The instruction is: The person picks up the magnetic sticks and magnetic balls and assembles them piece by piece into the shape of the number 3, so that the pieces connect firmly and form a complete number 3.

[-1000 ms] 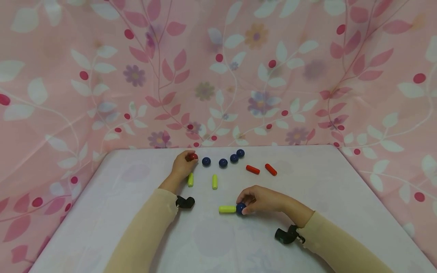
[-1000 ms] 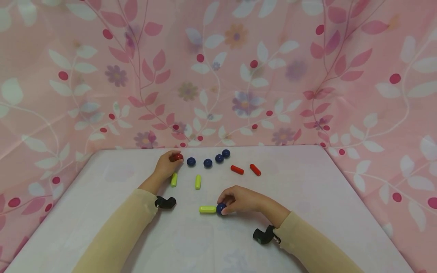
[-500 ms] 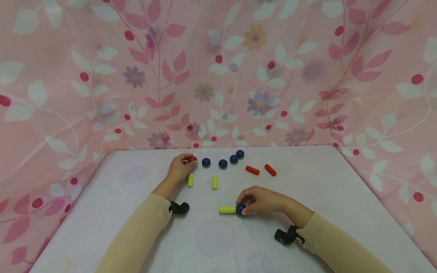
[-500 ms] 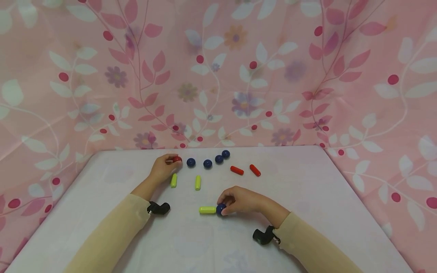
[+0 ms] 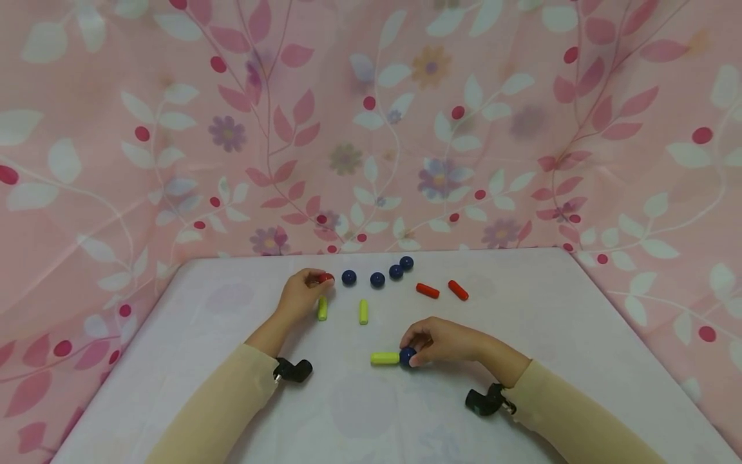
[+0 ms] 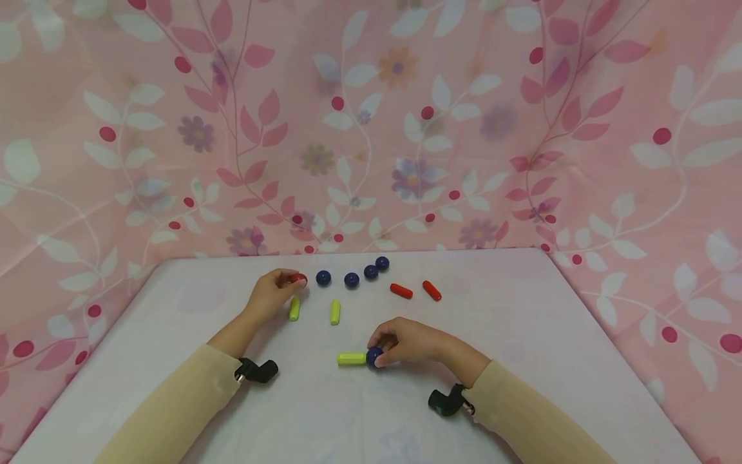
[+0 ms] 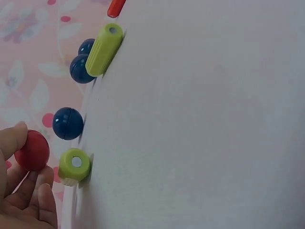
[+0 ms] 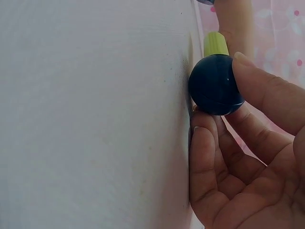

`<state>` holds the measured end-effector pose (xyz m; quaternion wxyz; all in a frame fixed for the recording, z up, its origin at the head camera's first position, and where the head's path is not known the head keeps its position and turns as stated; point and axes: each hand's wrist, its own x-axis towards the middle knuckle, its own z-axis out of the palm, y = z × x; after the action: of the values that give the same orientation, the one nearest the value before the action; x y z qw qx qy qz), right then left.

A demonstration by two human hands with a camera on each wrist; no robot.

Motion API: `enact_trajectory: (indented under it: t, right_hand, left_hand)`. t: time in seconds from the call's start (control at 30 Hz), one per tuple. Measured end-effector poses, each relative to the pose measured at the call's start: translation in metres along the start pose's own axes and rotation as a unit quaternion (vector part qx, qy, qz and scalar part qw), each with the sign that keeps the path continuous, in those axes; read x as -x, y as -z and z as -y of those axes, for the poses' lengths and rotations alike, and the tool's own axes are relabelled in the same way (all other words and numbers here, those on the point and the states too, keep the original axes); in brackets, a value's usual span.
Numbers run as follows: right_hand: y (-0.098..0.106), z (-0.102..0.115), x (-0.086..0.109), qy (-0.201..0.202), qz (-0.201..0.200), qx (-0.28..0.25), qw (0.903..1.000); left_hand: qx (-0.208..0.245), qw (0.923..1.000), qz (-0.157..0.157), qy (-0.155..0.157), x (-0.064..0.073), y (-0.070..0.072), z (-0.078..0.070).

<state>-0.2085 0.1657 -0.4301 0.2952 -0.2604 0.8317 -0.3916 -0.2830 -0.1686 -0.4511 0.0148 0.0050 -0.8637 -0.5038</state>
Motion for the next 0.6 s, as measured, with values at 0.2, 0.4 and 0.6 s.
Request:
enact_trajectory:
  t: [0.2, 0.4, 0.6]
  right_hand:
    - [0.0, -0.001, 0.0, 0.001, -0.004, 0.004, 1.0]
    - [0.0, -0.002, -0.001, 0.008, -0.001, -0.002, 1.0]
    - [-0.001, -0.003, -0.001, 0.008, 0.0, -0.005, 1.0]
  left_hand:
    - [-0.009, 0.9999, 0.008, -0.002, 0.016, -0.002, -0.01]
    - [-0.001, 0.9998, 0.017, -0.001, 0.03, -0.001, -0.017]
    - [0.02, 0.9992, 0.035, 0.01, 0.041, 0.001, -0.016]
